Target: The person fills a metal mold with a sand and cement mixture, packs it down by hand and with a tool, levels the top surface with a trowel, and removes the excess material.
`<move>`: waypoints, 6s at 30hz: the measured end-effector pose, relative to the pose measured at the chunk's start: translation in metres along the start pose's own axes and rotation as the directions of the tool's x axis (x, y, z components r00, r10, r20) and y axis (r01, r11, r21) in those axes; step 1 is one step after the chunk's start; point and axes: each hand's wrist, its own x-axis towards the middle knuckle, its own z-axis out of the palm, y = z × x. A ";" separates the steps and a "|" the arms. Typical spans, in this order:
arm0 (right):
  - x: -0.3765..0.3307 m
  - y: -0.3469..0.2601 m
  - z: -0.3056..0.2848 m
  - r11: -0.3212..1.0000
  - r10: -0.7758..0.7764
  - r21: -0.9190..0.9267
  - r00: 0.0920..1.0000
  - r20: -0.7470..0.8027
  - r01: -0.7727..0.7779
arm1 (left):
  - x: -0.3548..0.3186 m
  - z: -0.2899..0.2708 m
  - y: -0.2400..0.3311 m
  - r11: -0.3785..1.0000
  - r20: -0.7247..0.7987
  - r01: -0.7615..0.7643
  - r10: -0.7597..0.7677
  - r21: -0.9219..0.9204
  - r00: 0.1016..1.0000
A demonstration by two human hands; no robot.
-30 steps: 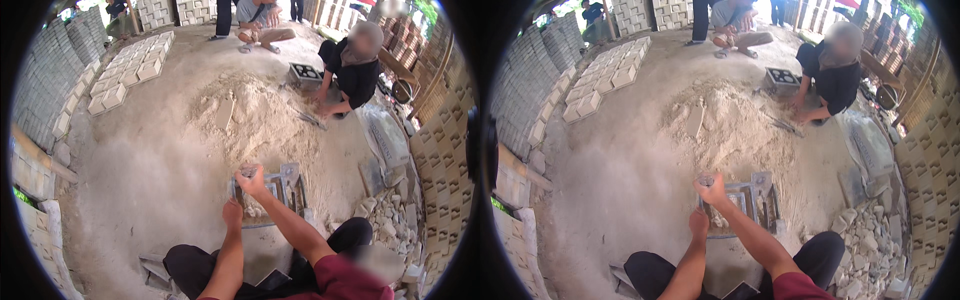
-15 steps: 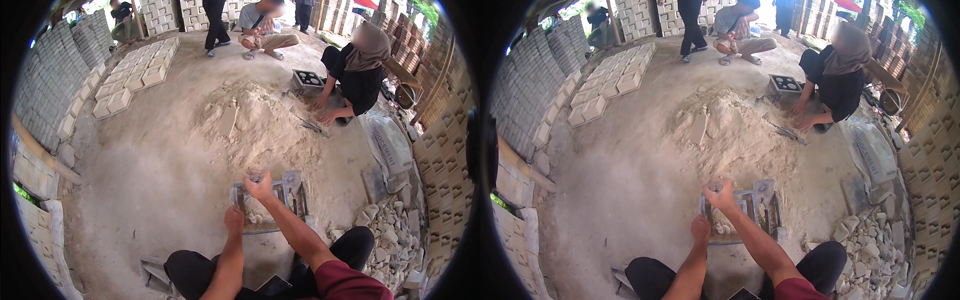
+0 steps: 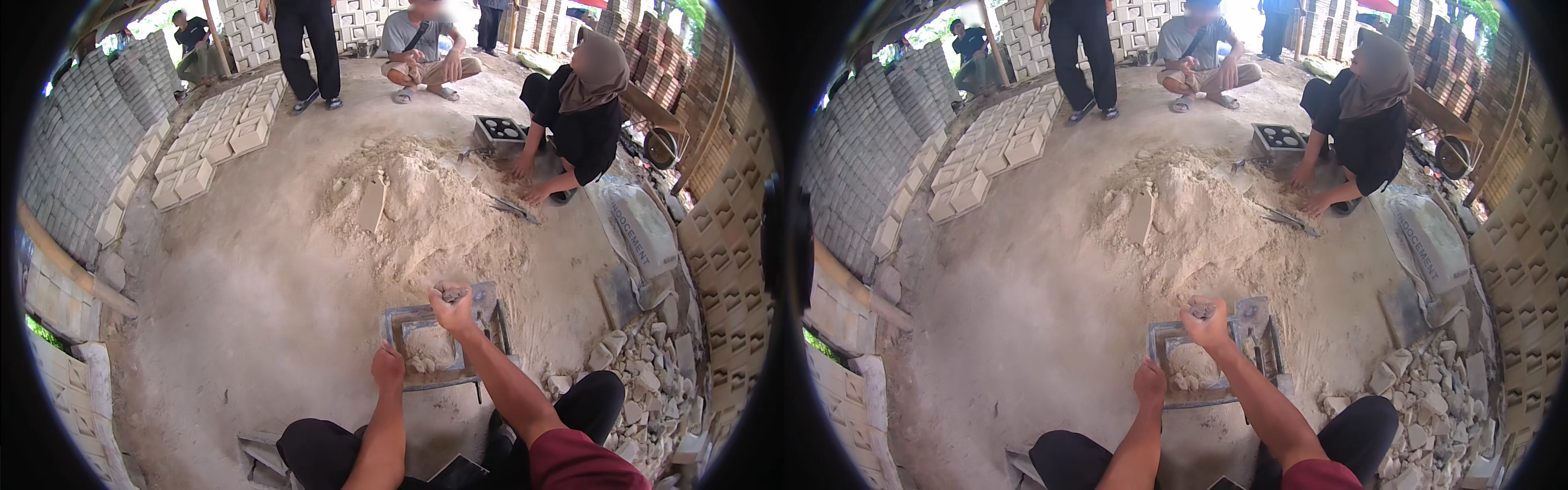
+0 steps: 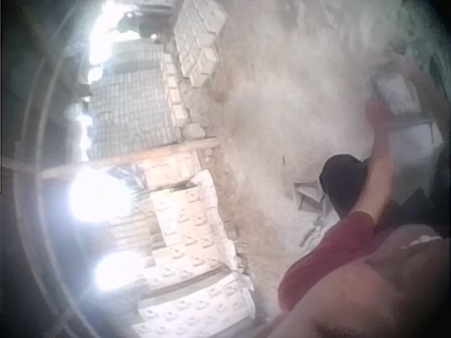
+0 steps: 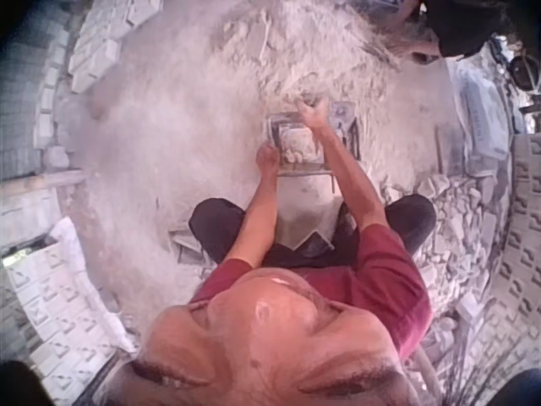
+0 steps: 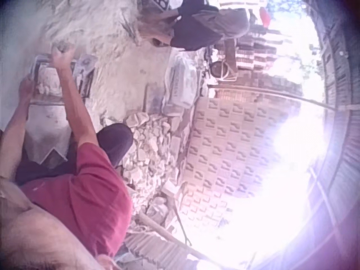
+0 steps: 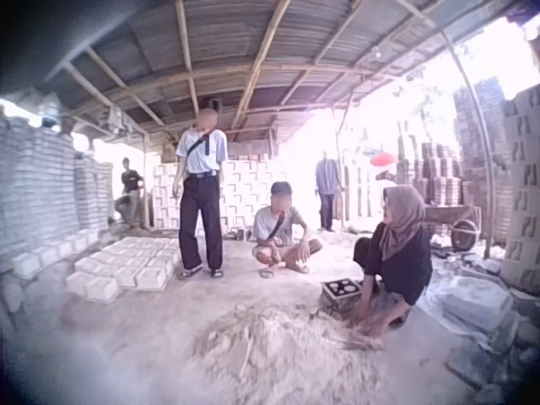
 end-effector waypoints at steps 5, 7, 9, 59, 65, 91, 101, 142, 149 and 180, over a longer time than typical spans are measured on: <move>0.005 -0.013 0.010 0.997 -0.004 -0.074 0.996 -0.090 -0.003 | -0.001 -0.009 0.007 0.999 0.023 0.050 -0.051 0.021 0.998; 0.000 -0.013 0.005 0.988 -0.077 -0.145 0.990 -0.120 0.059 | 0.000 -0.004 0.002 0.997 0.032 0.069 -0.071 0.047 0.997; 0.000 -0.008 0.003 0.995 -0.028 -0.102 0.995 -0.093 0.018 | 0.003 -0.001 0.001 0.998 0.018 0.056 -0.055 -0.012 0.998; 0.017 -0.016 0.018 0.983 0.183 0.005 0.983 0.004 -0.183 | 0.002 -0.015 0.011 0.998 0.067 0.058 -0.058 -0.007 0.996; 0.018 -0.019 0.057 0.992 0.123 -0.044 0.984 0.127 -0.118 | 0.005 -0.011 0.011 0.997 0.050 0.067 -0.065 -0.049 0.997; 0.005 -0.009 0.047 0.987 -0.022 -0.152 0.991 0.133 0.043 | 0.008 -0.006 0.006 0.998 0.021 0.055 -0.055 -0.008 0.998; 0.009 0.013 0.005 0.998 -0.024 -0.058 1.000 -0.011 0.024 | 0.003 0.000 0.003 0.995 0.072 0.086 -0.089 0.044 0.993; 0.006 -0.056 -0.064 0.983 -0.086 -0.180 0.820 -0.566 -0.021 | 0.000 -0.001 0.011 0.997 0.002 0.000 0.000 0.082 1.000; 0.007 -0.068 -0.065 0.996 0.075 0.004 0.870 -0.487 -0.084 | 0.003 0.001 0.012 0.997 -0.013 -0.019 0.020 0.074 1.000; 0.018 -0.022 -0.062 0.971 -0.020 -0.237 0.964 -0.264 -0.044 | 0.009 -0.003 0.012 0.995 0.112 0.038 -0.049 0.097 0.993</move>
